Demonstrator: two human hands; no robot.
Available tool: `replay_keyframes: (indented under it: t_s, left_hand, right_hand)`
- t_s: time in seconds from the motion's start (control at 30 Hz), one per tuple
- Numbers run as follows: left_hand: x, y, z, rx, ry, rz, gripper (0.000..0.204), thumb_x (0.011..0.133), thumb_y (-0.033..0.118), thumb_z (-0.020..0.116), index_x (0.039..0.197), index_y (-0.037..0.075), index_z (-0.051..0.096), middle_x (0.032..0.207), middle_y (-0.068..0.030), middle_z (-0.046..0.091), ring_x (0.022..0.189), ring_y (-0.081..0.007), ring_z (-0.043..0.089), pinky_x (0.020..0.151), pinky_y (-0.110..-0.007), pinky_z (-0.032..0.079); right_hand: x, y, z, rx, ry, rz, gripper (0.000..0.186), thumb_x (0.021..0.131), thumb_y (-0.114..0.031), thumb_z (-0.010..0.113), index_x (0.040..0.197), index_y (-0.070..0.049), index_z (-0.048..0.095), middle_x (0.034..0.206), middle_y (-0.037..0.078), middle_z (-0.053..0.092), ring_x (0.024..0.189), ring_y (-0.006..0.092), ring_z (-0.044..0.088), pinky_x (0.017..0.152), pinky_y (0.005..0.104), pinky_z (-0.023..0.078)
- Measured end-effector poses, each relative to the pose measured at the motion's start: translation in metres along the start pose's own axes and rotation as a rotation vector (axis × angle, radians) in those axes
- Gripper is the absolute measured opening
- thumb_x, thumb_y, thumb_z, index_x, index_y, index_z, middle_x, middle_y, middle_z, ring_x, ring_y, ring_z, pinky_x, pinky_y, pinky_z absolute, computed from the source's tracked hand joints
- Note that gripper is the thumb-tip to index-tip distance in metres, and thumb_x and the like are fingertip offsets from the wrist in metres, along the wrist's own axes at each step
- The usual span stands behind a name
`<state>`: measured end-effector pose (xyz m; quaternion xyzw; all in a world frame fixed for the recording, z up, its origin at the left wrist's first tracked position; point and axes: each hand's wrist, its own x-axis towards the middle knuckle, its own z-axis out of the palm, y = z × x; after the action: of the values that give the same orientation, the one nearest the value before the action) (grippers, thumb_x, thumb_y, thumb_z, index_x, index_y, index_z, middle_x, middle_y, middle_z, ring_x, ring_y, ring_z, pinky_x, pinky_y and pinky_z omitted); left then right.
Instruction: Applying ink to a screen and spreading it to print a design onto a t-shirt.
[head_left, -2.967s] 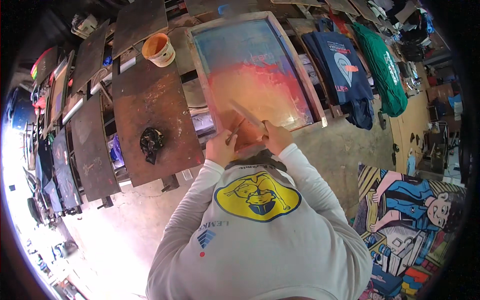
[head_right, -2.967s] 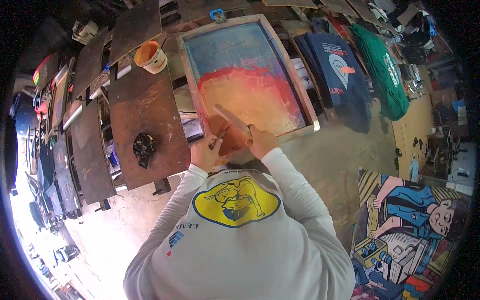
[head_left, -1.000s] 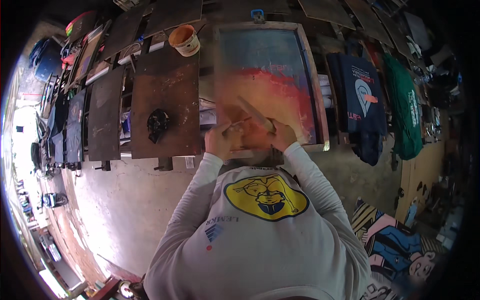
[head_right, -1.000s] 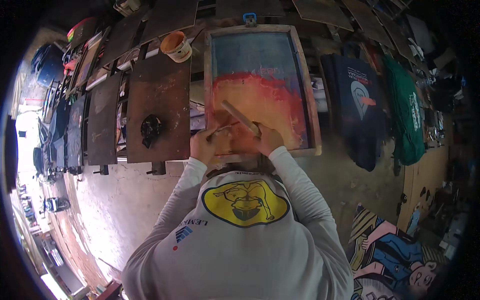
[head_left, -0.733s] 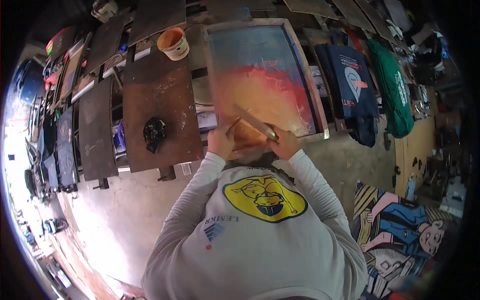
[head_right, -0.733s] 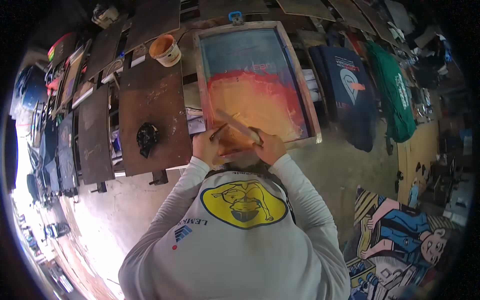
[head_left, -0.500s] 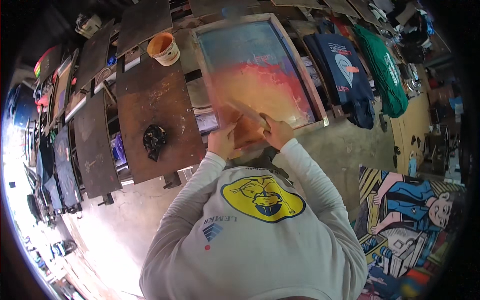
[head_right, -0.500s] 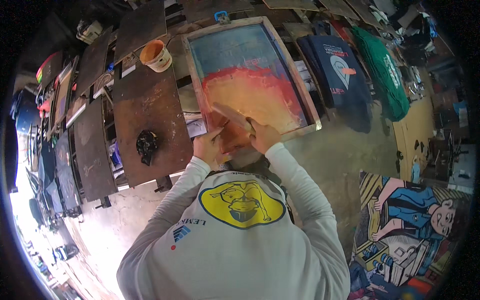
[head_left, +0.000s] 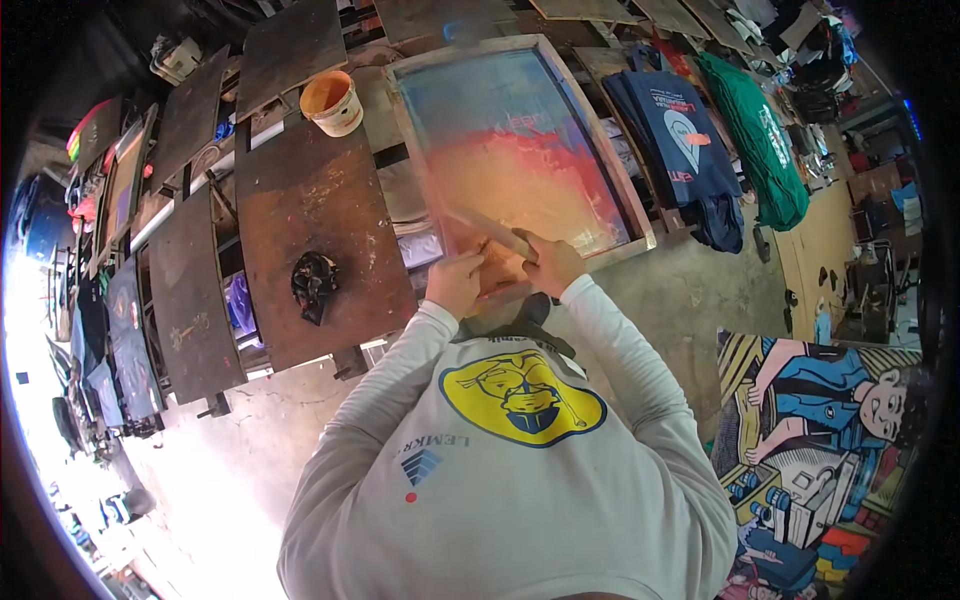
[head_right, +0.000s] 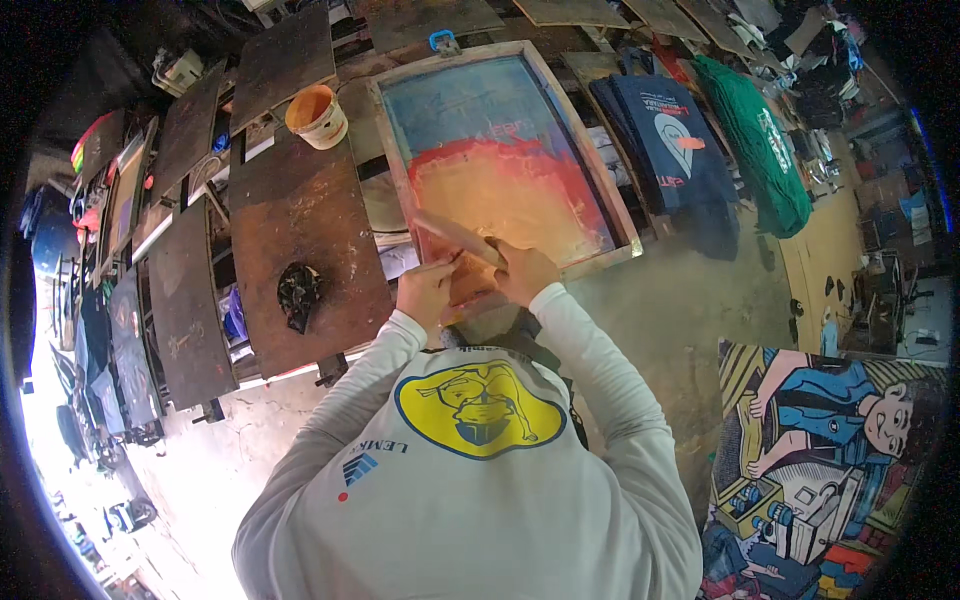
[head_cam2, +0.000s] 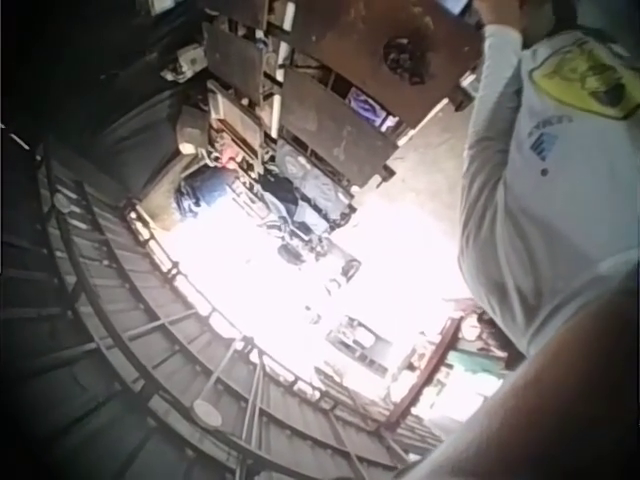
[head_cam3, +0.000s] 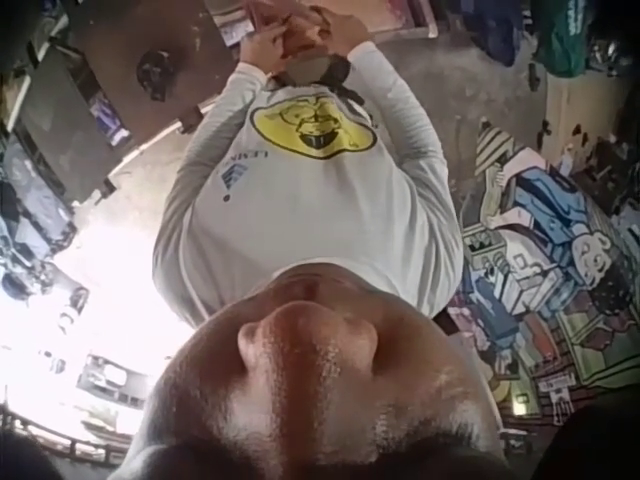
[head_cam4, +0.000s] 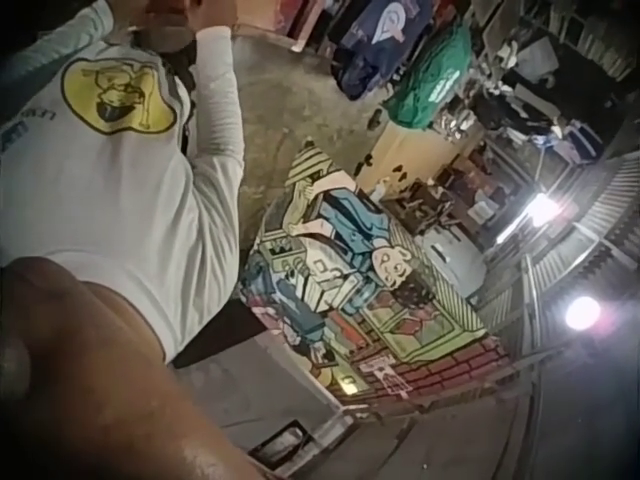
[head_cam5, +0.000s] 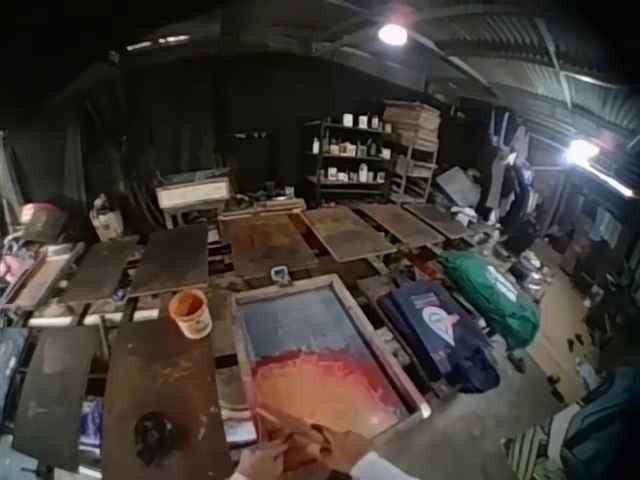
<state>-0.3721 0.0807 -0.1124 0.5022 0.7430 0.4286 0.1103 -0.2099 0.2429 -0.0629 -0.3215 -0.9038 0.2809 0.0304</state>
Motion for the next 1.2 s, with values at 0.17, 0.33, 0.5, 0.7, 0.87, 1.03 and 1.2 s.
replay_keyframes:
  t_s: [0.17,0.33,0.5,0.7,0.87,1.03,1.2]
  left_hand:
    - [-0.003,0.006,0.002,-0.013,0.031,0.014,0.022,0.086,0.007,0.067,0.106,0.006,0.076,0.109,-0.0171,0.073,0.093,-0.031,0.074,0.083,-0.036,0.06]
    - [0.002,0.02,0.007,-0.035,0.135,-0.062,0.02,0.09,0.015,0.07,0.107,0.006,0.076,0.103,-0.0183,0.074,0.088,-0.0305,0.075,0.078,-0.036,0.06]
    - [0.009,0.039,0.009,0.109,0.078,-0.193,0.022,0.089,0.02,0.073,0.106,0.006,0.076,0.083,-0.0217,0.07,0.073,-0.0347,0.072,0.065,-0.039,0.056]
    - [0.019,0.056,0.023,0.189,0.198,-0.231,0.02,0.088,0.022,0.074,0.099,0.005,0.076,0.071,-0.0208,0.067,0.065,-0.0377,0.068,0.059,-0.041,0.054]
    - [0.017,0.062,0.036,0.253,0.232,-0.272,0.021,0.088,0.022,0.073,0.099,0.004,0.075,0.075,-0.0195,0.069,0.063,-0.0354,0.069,0.059,-0.041,0.055]
    - [0.021,0.08,0.045,-0.078,0.336,-0.515,0.02,0.091,0.019,0.07,0.099,0.001,0.074,0.072,-0.0178,0.069,0.061,-0.031,0.07,0.058,-0.039,0.053]
    - [0.014,0.076,0.052,0.102,0.308,-0.559,0.018,0.092,0.019,0.069,0.099,0.004,0.073,0.072,-0.0144,0.071,0.064,-0.0263,0.072,0.06,-0.036,0.055]
  right_hand:
    - [0.015,0.021,0.009,0.008,0.033,0.015,0.053,0.081,-0.019,0.065,0.134,-0.02,0.058,0.093,0.02,0.072,0.085,0.0412,0.069,0.079,0.0529,0.055]
    - [0.008,0.023,0.012,0.128,0.113,-0.027,0.056,0.082,-0.02,0.065,0.138,-0.018,0.056,0.093,0.022,0.071,0.083,0.0423,0.069,0.079,0.0529,0.055]
    - [0.007,0.016,0.005,0.235,0.066,-0.07,0.055,0.083,-0.021,0.065,0.137,-0.016,0.056,0.092,0.023,0.071,0.083,0.0431,0.068,0.078,0.0537,0.055]
    - [0.038,0.042,0.004,0.159,0.122,-0.189,0.057,0.083,-0.021,0.065,0.138,-0.017,0.054,0.089,0.022,0.071,0.079,0.0436,0.068,0.074,0.0548,0.055]
    - [0.02,0.018,-0.03,0.173,-0.088,-0.265,0.06,0.082,-0.021,0.067,0.14,-0.018,0.054,0.086,0.02,0.071,0.077,0.0424,0.069,0.071,0.0535,0.056]
    - [0.047,0.056,-0.022,0.111,-0.121,-0.251,0.06,0.08,-0.017,0.065,0.139,-0.018,0.055,0.084,0.021,0.07,0.075,0.0431,0.069,0.072,0.053,0.057]
    - [0.033,0.042,-0.043,0.236,-0.208,-0.338,0.059,0.081,-0.02,0.063,0.14,-0.019,0.054,0.081,0.022,0.07,0.072,0.0432,0.068,0.071,0.0534,0.057]
